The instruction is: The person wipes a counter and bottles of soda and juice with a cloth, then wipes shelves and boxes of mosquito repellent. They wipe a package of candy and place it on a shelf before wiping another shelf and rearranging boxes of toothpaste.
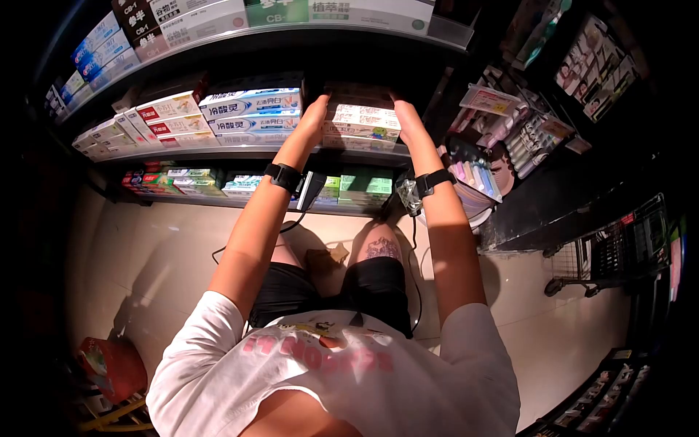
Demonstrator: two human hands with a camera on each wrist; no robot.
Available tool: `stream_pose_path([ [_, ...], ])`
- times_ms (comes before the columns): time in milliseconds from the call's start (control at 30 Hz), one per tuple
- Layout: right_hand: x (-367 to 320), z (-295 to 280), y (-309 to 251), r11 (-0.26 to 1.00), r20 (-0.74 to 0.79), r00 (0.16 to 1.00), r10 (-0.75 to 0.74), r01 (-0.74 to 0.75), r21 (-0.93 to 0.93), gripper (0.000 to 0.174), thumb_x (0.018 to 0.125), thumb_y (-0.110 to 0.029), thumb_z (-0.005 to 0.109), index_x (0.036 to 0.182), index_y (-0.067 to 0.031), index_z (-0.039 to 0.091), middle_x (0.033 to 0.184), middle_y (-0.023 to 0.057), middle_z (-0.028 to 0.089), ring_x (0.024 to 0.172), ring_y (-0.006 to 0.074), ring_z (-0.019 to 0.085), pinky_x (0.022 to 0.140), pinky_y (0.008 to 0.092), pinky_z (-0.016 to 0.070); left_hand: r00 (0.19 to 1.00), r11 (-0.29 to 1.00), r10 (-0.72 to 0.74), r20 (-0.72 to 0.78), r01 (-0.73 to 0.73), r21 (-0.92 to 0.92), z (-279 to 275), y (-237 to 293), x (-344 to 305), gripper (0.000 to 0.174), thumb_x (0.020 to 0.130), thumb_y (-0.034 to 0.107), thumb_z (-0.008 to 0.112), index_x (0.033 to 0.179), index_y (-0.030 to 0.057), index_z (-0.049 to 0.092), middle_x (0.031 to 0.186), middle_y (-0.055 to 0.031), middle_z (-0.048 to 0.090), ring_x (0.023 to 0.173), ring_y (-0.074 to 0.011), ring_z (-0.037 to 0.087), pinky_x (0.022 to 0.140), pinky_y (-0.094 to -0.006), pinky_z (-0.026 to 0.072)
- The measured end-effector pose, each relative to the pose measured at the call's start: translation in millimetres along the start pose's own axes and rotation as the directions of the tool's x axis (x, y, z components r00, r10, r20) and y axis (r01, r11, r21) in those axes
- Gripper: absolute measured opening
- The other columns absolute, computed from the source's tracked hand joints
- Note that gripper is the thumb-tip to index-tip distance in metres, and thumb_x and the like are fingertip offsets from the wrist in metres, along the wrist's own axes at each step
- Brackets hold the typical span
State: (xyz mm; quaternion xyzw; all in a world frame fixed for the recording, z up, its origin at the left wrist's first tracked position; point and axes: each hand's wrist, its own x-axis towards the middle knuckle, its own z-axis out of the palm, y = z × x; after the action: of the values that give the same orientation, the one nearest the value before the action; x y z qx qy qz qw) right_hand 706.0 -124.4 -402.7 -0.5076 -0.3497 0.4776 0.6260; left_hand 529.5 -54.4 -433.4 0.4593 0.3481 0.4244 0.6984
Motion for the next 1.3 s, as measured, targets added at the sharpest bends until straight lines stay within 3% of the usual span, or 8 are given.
stream_pose_path([
  [333,1.8,-5.9,13.9,0.982,0.030,0.995,0.093,-0.097,0.163,0.047,0.094,-0.040,0.034,0.109,-0.0017,0.056,0.105,0.0086,0.062,0.093,0.0197,0.059,0.081,0.0315,0.0458,0.978,0.974,0.179,0.104,-0.161,-0.161,17.9,31.6,-61.9,0.045,0.090,0.025,0.029,0.126,0.0005,0.040,0.124,-0.0154,0.048,0.112,-0.0265,0.048,0.092,-0.0394,0.0411],
  [433,-14.5,7.2,1.0,0.971,0.017,0.997,0.076,-0.078,0.224,0.038,0.096,-0.030,0.031,0.111,-0.0036,0.054,0.105,0.0086,0.061,0.093,0.0196,0.058,0.081,0.0301,0.0470,0.999,0.988,0.011,0.050,-0.003,-0.157,13.6,25.1,-30.6,0.048,0.091,0.025,0.025,0.134,0.0051,0.034,0.131,-0.0127,0.043,0.120,-0.0243,0.041,0.099,-0.0358,0.0336],
  [567,-10.7,-2.3,5.9,0.963,0.043,0.991,0.124,-0.131,0.235,0.038,0.096,-0.030,0.033,0.109,-0.0025,0.055,0.103,0.0083,0.061,0.090,0.0193,0.059,0.078,0.0308,0.0479,0.937,0.936,0.257,0.237,-0.180,-0.302,2.6,15.2,-53.9,0.047,0.094,0.028,0.033,0.133,0.0023,0.034,0.132,-0.0118,0.041,0.120,-0.0213,0.042,0.100,-0.0345,0.0332],
  [833,-5.9,-9.3,14.0,0.939,-0.035,0.995,0.092,-0.074,0.335,0.041,0.096,-0.033,0.033,0.104,-0.0006,0.057,0.100,0.0092,0.062,0.087,0.0200,0.060,0.077,0.0311,0.0481,0.957,0.947,0.219,0.189,-0.162,-0.276,11.6,23.6,-59.0,0.032,0.090,0.021,0.036,0.110,0.0016,0.051,0.107,-0.0092,0.058,0.099,-0.0191,0.056,0.087,-0.0314,0.0446],
  [900,-10.0,-9.8,15.0,0.949,-0.030,0.996,0.079,-0.066,0.309,0.043,0.095,-0.035,0.034,0.105,0.0002,0.056,0.102,0.0092,0.062,0.089,0.0195,0.059,0.078,0.0306,0.0464,0.946,0.960,0.208,0.249,-0.148,-0.239,-0.9,13.8,-46.3,0.046,0.092,0.026,0.037,0.127,-0.0041,0.037,0.126,-0.0141,0.046,0.116,-0.0219,0.045,0.098,-0.0336,0.0348],
  [1033,-50.6,-3.1,-2.8,0.980,-0.142,0.979,-0.148,0.126,-0.152,0.061,0.092,-0.046,0.037,0.122,0.0063,0.045,0.121,0.0141,0.052,0.113,0.0198,0.048,0.095,0.0270,0.0332,0.917,0.926,0.262,0.299,-0.152,-0.344,-2.1,7.8,-32.3,0.041,0.090,0.022,0.036,0.121,-0.0031,0.044,0.119,-0.0142,0.052,0.109,-0.0233,0.051,0.095,-0.0340,0.0388],
  [1100,-65.8,4.6,8.1,0.843,-0.192,0.910,-0.369,0.240,-0.481,0.075,0.089,-0.056,0.035,0.132,0.0048,0.032,0.135,0.0222,0.037,0.126,0.0298,0.035,0.102,0.0302,0.0264,0.991,0.982,0.032,0.127,-0.008,-0.190,11.4,21.8,-37.3,0.039,0.089,0.021,0.035,0.119,-0.0028,0.046,0.117,-0.0146,0.054,0.109,-0.0238,0.051,0.094,-0.0350,0.0396],
  [1300,-75.4,-2.2,16.4,0.742,-0.117,0.885,-0.451,0.299,-0.600,0.075,0.089,-0.047,0.042,0.133,0.0099,0.024,0.138,0.0279,0.027,0.129,0.0357,0.027,0.105,0.0337,0.0226,0.997,0.962,-0.006,0.072,0.026,-0.273,25.7,8.5,-20.4,0.034,0.085,0.012,0.029,0.106,-0.0009,0.053,0.104,-0.0141,0.059,0.093,-0.0243,0.057,0.085,-0.0348,0.0456],
])
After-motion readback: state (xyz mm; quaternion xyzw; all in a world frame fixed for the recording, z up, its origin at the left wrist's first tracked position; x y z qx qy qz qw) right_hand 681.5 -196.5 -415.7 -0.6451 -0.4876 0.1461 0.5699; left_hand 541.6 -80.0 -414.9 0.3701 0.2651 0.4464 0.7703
